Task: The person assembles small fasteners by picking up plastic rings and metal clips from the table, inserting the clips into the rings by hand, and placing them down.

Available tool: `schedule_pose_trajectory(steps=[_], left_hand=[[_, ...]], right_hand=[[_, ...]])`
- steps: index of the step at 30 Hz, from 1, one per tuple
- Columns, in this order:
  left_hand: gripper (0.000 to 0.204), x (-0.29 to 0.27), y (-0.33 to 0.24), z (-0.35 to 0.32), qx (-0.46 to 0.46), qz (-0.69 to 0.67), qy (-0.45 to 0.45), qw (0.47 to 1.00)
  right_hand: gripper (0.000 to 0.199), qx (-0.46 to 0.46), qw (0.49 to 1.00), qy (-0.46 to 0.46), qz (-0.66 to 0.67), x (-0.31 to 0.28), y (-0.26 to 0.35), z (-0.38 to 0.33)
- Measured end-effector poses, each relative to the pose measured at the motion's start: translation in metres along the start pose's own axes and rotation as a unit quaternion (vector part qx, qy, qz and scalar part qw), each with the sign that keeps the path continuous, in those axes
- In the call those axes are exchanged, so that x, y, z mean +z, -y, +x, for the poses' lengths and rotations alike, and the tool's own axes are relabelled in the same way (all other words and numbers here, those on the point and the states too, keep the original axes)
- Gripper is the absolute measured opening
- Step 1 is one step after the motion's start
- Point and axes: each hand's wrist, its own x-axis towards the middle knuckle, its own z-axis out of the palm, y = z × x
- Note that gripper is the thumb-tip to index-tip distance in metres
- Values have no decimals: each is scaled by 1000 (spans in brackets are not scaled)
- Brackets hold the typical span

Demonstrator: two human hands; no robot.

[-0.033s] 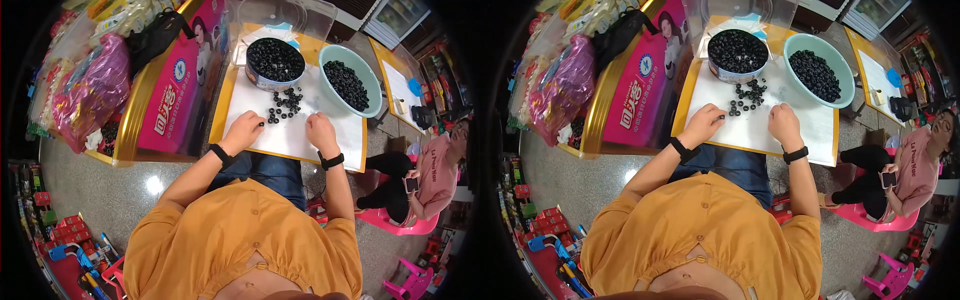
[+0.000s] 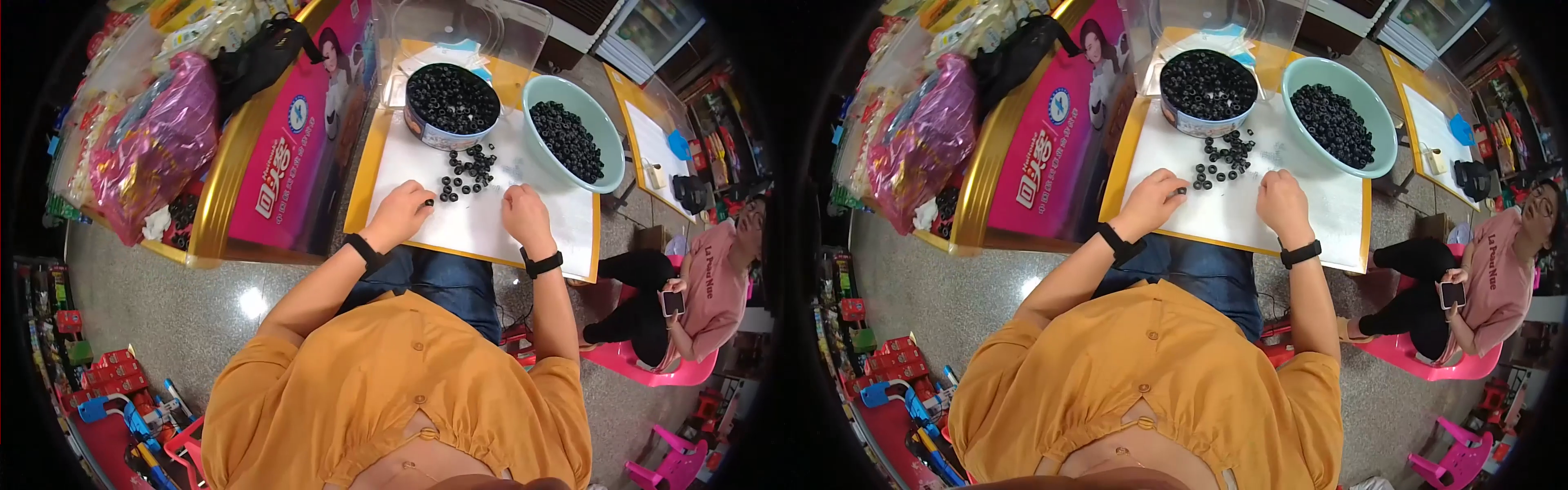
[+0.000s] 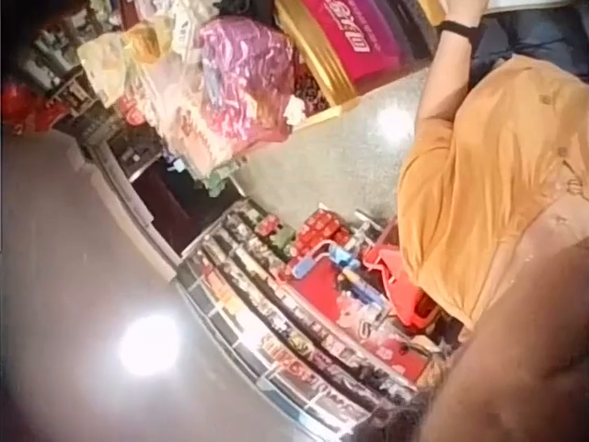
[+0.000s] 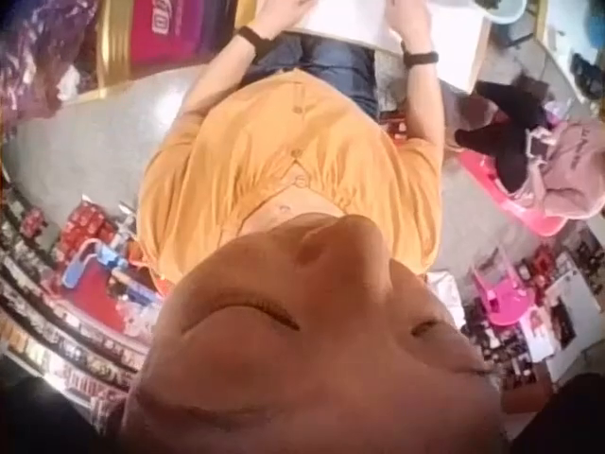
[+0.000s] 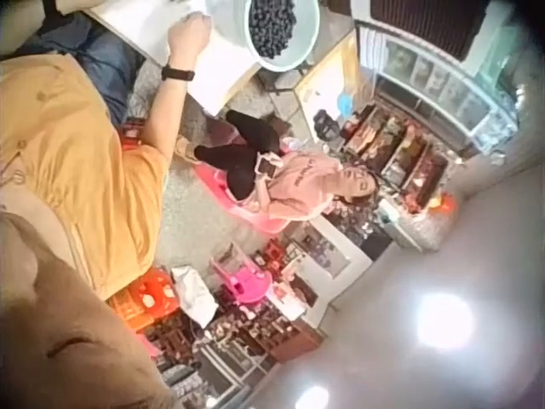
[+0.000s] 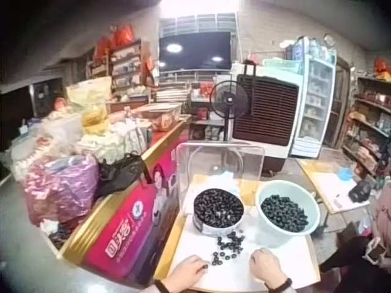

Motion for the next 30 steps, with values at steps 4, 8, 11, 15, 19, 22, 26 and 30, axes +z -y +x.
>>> schedule_pose_trajectory(steps=[4,8,11,15,19,22,26,30], left_hand=[[23,-12,-15,-7,-88,-57,28,994],[29,-17,-33,-21,-157,-314,38,936],[32,-26,-62,-28,-131,-436,51,889],[29,-40,-92,-34,-87,-475,44,874],[24,-58,-94,-50,-75,-486,15,871],[21,-69,-104,-69,-118,-465,3,877],[26,-65,-108,-75,-89,-509,39,855],[24,-73,-104,-95,-58,-582,-14,811]], right_hand=[[12,25,987,-76,137,-10,13,-15],[18,40,921,-121,367,-18,41,-35],[17,75,861,-48,501,-42,86,-53],[13,9,814,-72,576,-55,126,-67],[10,-100,849,-114,507,-52,152,-65],[7,-132,881,-121,438,-50,165,-67],[7,-133,887,-118,425,-51,163,-83],[15,-212,875,-78,428,-40,174,-74]])
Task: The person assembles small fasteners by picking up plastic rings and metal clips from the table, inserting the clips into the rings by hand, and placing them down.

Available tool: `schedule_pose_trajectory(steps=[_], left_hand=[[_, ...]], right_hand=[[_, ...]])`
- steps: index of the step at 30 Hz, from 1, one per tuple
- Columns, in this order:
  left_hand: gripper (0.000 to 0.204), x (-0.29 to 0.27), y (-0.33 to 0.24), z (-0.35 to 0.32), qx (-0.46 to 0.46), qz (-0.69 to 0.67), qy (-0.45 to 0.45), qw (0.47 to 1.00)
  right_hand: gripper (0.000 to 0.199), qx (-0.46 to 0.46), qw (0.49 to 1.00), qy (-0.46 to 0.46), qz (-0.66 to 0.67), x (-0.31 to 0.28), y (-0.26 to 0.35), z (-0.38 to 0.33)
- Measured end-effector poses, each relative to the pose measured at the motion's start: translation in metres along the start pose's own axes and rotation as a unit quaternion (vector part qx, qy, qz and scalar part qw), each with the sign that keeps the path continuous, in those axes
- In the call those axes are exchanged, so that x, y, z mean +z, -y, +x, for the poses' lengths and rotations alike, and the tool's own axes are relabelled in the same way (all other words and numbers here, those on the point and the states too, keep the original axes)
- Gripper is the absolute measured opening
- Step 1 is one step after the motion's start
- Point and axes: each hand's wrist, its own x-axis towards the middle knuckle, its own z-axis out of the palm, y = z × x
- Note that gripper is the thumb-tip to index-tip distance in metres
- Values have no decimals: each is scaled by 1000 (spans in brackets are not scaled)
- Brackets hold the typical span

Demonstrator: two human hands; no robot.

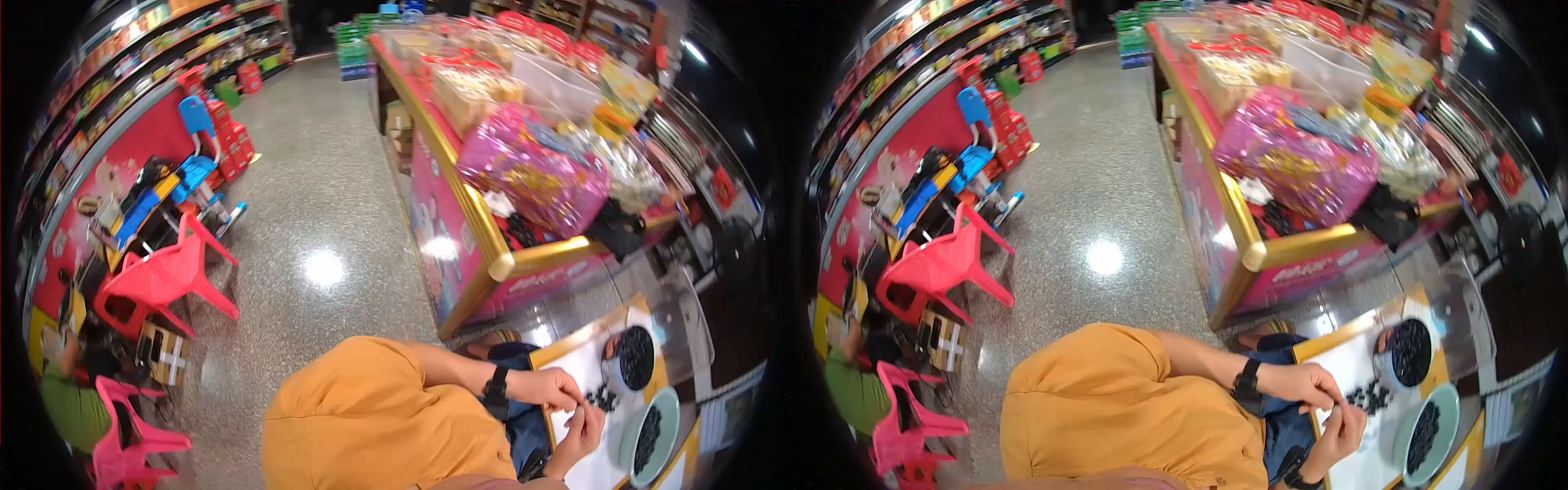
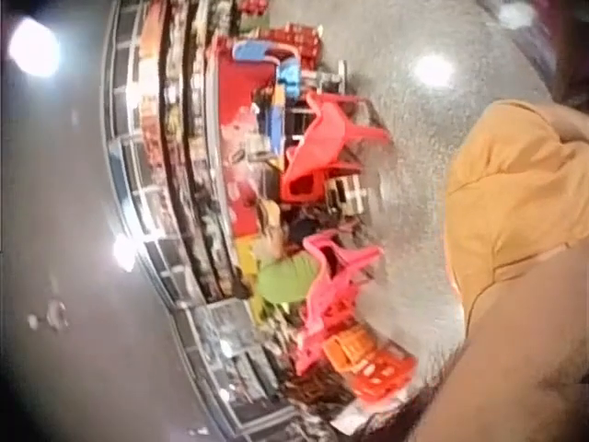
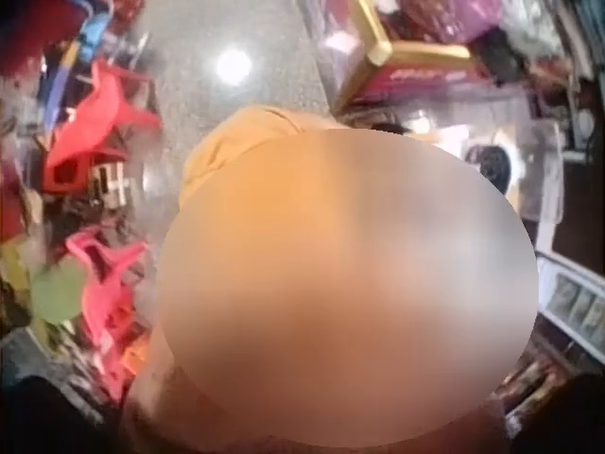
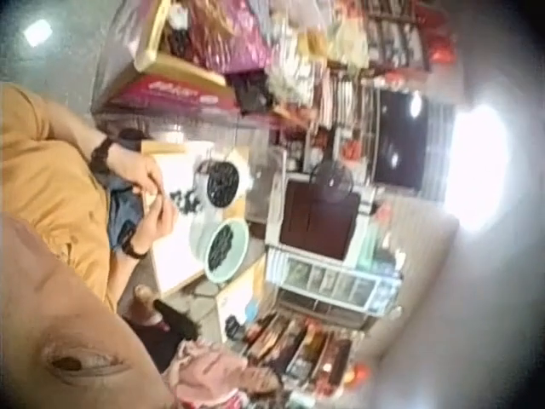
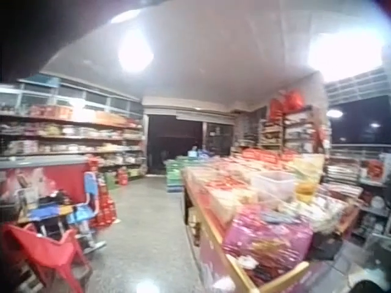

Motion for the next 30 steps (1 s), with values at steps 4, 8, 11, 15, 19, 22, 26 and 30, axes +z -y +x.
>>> schedule_pose_trajectory(steps=[4,8,11,15,19,22,26,30], left_hand=[[22,-12,1,-7,20,-48,-7,999],[22,-26,9,-3,20,-106,-11,994],[22,-33,12,8,-4,-158,-17,987],[23,-37,26,25,-37,-185,-12,982],[23,-35,40,44,-87,-182,-19,979],[22,-31,51,54,-96,-163,-14,982],[23,-28,65,64,-145,-165,-10,976],[26,-35,68,75,-156,-70,6,985]], right_hand=[[17,4,999,40,3,12,2,7],[19,-37,995,66,-63,18,-15,15],[21,-95,987,56,-119,20,-11,23],[20,-38,984,33,-169,20,-7,21],[25,24,990,0,-137,9,-29,11],[26,82,991,5,-102,-1,-45,6],[25,157,985,-14,-66,-12,-61,-4],[26,224,974,-12,-26,-12,-81,-10]])
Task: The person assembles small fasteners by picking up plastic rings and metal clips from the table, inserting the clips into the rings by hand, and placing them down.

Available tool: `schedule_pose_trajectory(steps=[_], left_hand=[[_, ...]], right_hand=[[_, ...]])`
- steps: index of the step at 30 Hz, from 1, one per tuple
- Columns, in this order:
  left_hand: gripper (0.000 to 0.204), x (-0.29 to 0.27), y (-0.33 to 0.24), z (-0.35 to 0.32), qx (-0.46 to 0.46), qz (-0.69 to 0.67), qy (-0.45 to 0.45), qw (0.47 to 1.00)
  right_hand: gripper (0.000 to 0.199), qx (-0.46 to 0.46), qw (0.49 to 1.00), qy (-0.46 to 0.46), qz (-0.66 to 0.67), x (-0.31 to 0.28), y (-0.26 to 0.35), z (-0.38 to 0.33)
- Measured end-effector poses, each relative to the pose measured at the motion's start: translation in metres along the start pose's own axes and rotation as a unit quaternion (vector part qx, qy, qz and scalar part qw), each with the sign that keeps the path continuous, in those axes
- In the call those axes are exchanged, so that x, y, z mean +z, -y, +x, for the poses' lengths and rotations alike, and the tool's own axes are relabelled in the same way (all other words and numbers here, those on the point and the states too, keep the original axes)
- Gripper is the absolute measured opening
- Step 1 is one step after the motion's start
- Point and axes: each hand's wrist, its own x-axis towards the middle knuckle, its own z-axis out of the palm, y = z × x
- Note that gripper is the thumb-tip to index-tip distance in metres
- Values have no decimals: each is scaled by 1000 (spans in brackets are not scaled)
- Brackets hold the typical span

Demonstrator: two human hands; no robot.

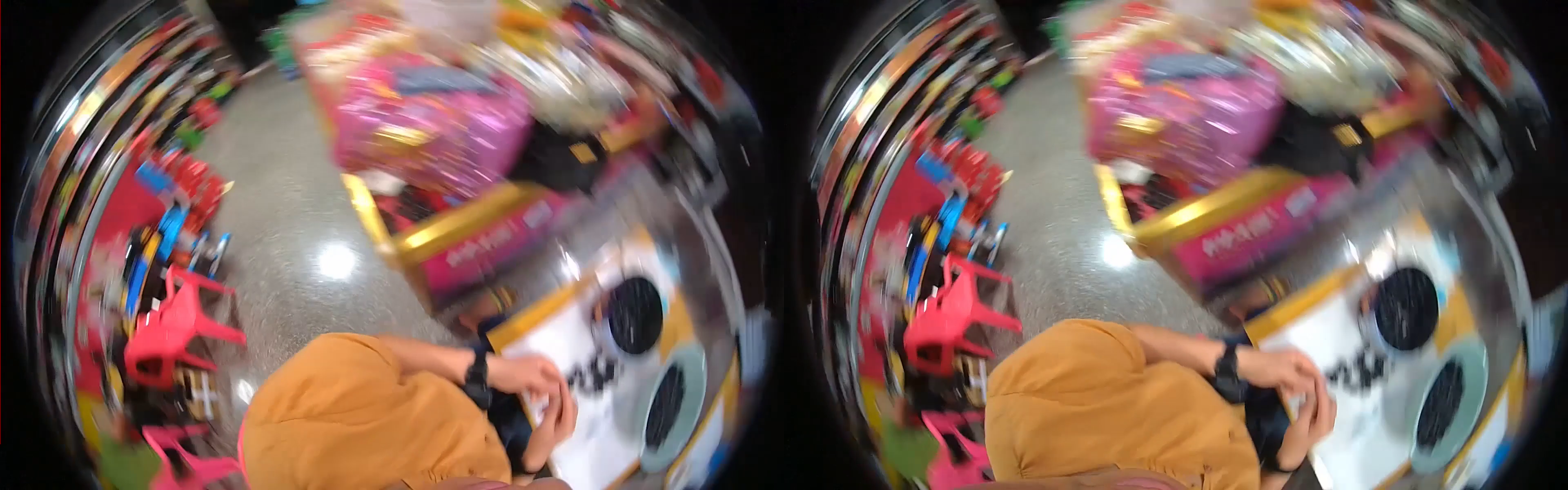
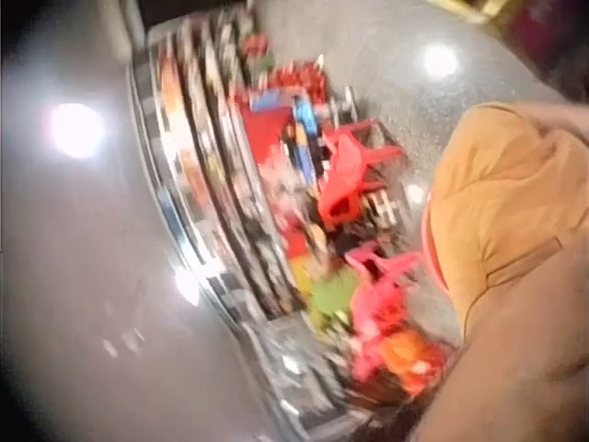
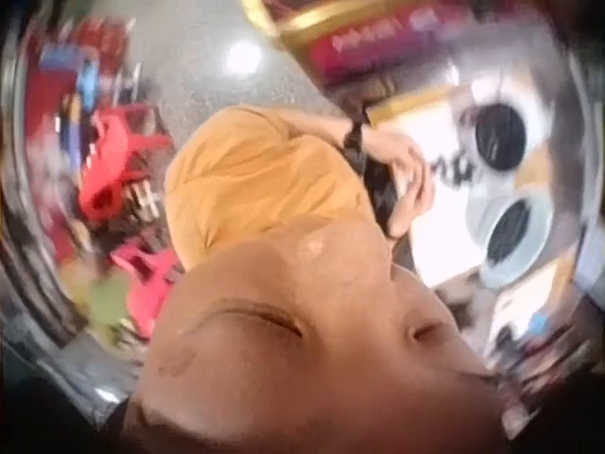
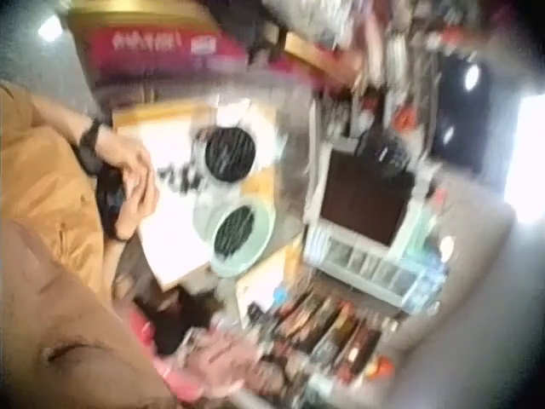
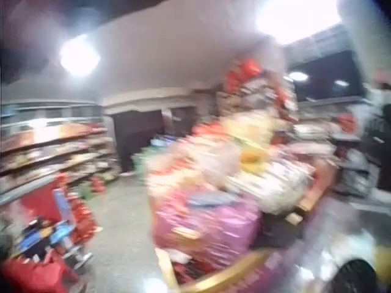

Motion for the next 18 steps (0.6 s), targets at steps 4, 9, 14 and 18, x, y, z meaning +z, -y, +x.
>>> schedule_pose_trajectory(steps=[4,9,14,18], left_hand=[[28,-13,-4,11,-49,46,-74,995],[25,-22,0,31,-88,31,-58,994],[25,-25,9,49,-77,41,-49,995],[23,-24,10,49,-61,69,-18,996]], right_hand=[[35,-83,996,18,-23,-2,7,28],[25,-40,999,-13,-27,-21,-2,31],[14,21,990,-64,-128,-65,-28,37],[8,44,971,-83,-220,-87,-45,58]])
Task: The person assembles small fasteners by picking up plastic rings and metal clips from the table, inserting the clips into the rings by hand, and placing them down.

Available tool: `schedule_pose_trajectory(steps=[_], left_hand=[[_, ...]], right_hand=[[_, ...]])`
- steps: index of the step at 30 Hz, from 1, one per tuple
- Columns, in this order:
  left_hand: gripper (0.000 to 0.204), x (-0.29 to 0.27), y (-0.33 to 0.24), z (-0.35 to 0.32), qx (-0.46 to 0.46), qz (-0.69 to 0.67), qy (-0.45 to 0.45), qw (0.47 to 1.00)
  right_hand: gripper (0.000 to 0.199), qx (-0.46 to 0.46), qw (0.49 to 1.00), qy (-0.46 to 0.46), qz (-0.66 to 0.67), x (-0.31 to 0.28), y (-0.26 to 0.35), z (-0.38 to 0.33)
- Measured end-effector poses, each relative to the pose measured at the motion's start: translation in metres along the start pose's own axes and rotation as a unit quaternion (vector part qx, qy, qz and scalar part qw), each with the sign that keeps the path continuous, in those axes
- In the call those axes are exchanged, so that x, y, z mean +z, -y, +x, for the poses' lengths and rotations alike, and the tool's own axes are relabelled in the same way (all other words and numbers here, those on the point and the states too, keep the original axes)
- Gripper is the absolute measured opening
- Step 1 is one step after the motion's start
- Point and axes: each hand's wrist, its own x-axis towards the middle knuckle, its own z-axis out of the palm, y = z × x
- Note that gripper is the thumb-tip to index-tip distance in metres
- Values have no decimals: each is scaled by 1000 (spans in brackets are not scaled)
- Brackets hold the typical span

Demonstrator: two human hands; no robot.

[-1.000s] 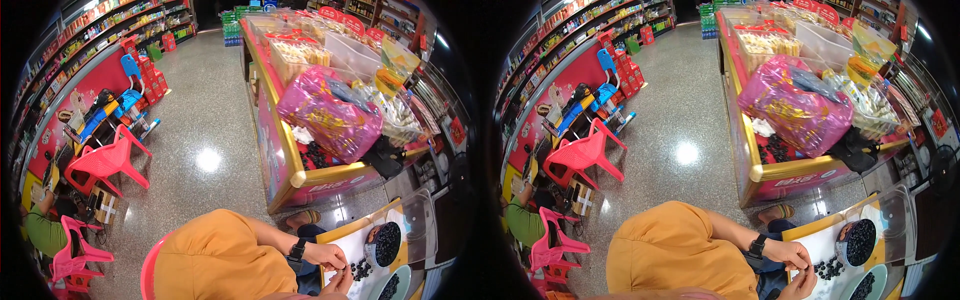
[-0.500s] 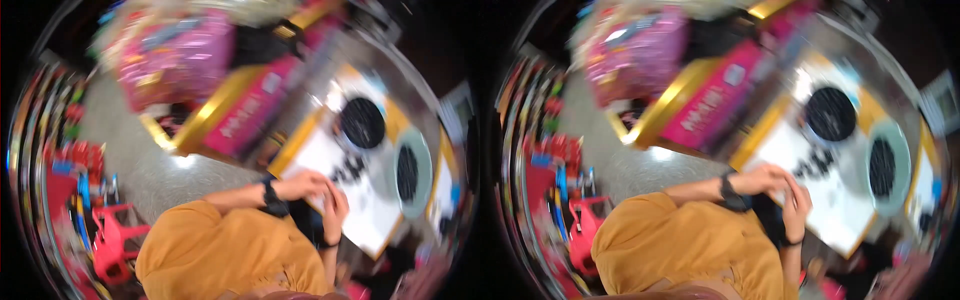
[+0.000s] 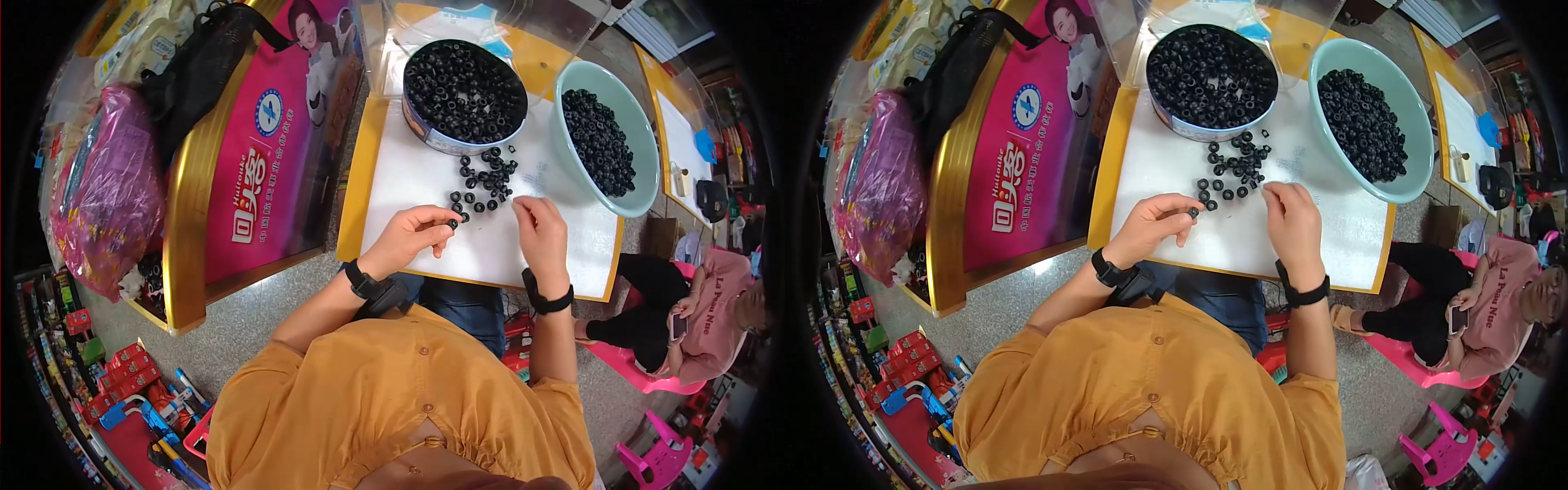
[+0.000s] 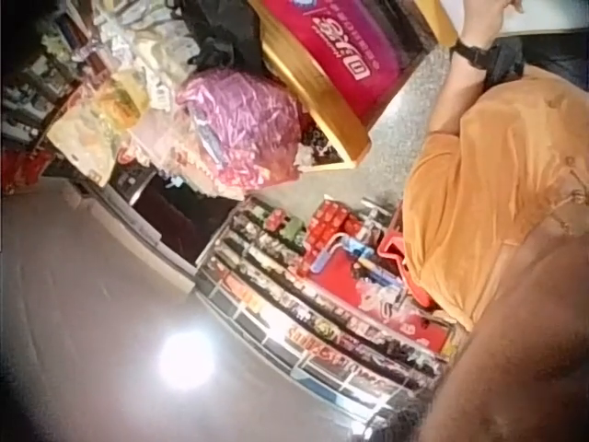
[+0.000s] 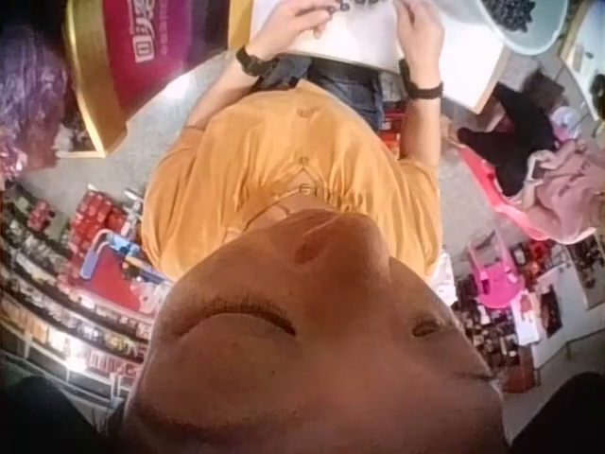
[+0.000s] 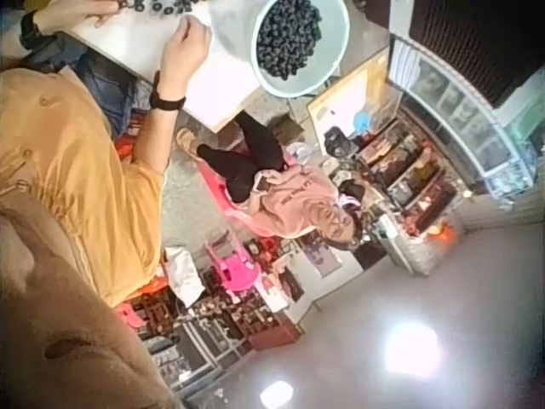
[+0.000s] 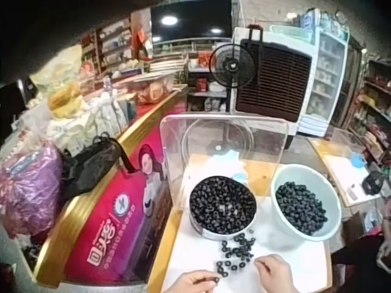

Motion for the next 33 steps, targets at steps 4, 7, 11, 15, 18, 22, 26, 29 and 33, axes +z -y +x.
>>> schedule_pose_trajectory(steps=[4,7,11,15,18,22,26,29,33], left_hand=[[22,-1,3,0,-1,7,-1,1000],[24,-2,2,1,6,-5,11,1000],[24,-1,-1,-1,3,10,4,1000],[24,-3,3,0,7,11,14,1000],[25,-3,3,1,11,-5,12,1000],[25,0,2,-1,10,-12,-10,1000],[27,5,-2,-7,20,-2,-30,999],[27,13,-9,-11,41,24,-45,998],[27,22,-19,-15,106,69,-40,991]], right_hand=[[9,-47,997,7,-59,9,-14,22],[10,-46,995,17,-85,16,-6,31],[12,-41,992,42,-111,18,-3,40],[13,-7,988,87,-130,16,-3,49],[12,-27,987,74,-137,16,-6,49],[12,-15,999,33,-4,13,6,37],[12,119,945,106,287,12,35,5],[15,134,882,115,437,22,48,-19],[17,120,833,90,532,34,60,-34]])
